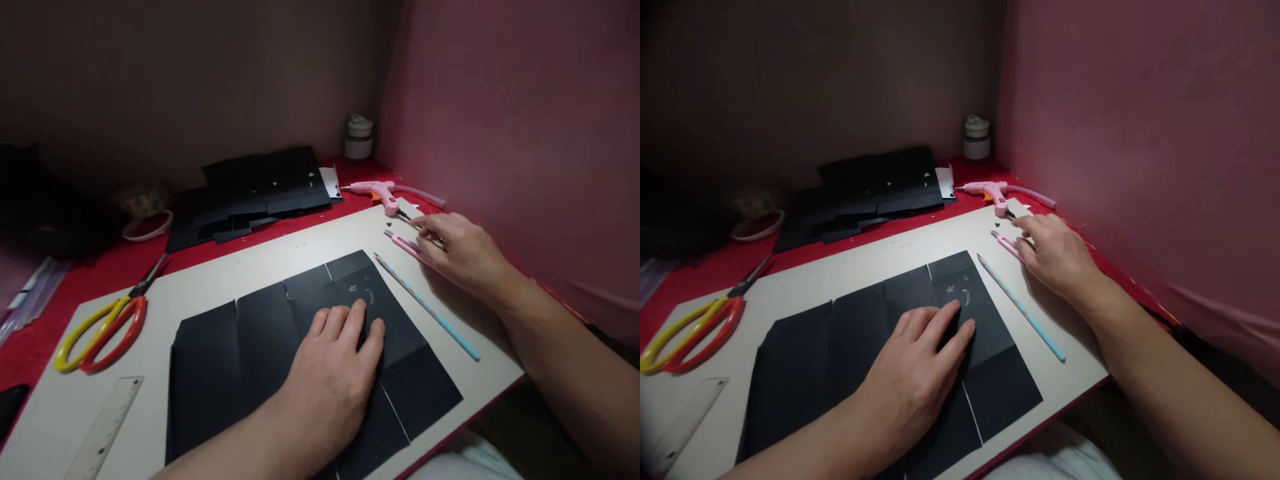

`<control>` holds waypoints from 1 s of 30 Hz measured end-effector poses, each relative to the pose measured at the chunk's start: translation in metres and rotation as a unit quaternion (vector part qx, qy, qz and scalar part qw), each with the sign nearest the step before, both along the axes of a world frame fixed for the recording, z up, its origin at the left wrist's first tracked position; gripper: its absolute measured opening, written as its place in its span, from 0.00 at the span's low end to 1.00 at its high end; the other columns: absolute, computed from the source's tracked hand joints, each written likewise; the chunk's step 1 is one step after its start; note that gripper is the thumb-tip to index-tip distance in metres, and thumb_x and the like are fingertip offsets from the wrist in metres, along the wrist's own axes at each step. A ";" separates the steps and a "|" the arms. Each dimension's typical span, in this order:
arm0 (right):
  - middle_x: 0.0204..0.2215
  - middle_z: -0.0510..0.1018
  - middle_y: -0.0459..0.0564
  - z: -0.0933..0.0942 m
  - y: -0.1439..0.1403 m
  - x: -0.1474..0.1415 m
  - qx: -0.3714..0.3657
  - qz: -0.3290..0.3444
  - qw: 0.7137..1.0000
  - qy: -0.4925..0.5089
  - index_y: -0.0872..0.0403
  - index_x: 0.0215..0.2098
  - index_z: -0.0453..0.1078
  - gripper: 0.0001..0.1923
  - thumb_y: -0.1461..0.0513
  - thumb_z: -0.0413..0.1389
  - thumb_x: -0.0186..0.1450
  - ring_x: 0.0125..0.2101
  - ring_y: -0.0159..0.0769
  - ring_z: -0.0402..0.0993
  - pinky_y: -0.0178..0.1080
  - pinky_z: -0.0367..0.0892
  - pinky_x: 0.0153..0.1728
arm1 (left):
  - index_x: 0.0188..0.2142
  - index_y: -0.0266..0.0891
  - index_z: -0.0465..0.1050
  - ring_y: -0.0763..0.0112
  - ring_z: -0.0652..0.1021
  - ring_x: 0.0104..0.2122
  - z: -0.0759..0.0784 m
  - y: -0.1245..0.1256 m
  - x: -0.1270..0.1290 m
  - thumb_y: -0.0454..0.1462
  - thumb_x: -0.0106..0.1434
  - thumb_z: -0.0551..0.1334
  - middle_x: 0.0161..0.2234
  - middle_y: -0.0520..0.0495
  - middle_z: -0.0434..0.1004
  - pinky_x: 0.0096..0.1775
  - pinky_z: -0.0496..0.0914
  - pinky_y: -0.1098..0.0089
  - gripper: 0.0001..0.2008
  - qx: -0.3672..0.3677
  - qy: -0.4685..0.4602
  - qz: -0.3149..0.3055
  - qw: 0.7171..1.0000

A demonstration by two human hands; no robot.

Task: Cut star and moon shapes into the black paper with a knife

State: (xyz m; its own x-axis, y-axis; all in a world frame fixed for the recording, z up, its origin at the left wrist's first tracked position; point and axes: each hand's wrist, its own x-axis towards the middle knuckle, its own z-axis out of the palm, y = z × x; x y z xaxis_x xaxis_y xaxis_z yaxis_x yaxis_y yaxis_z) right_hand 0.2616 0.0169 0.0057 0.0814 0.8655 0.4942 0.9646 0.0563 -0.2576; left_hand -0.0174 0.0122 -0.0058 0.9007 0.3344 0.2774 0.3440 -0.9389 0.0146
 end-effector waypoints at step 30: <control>0.32 0.82 0.48 0.011 -0.082 -0.054 -0.113 0.157 0.757 0.624 0.39 0.45 0.80 0.24 0.65 0.53 0.56 0.37 0.45 0.84 0.50 0.80 0.44 | 0.58 0.32 0.70 0.49 0.74 0.47 0.000 0.000 0.003 0.32 0.69 0.57 0.57 0.28 0.72 0.46 0.71 0.51 0.19 0.001 -0.009 0.013 1.000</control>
State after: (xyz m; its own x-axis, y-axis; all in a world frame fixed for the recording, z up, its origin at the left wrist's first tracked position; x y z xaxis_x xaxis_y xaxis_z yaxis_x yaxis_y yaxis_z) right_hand 0.2074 -0.0652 0.0171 0.1349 0.9902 0.0375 -0.0910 0.0501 -0.9946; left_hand -0.0145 0.0119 -0.0062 0.8864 0.3575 0.2942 0.3688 -0.9293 0.0184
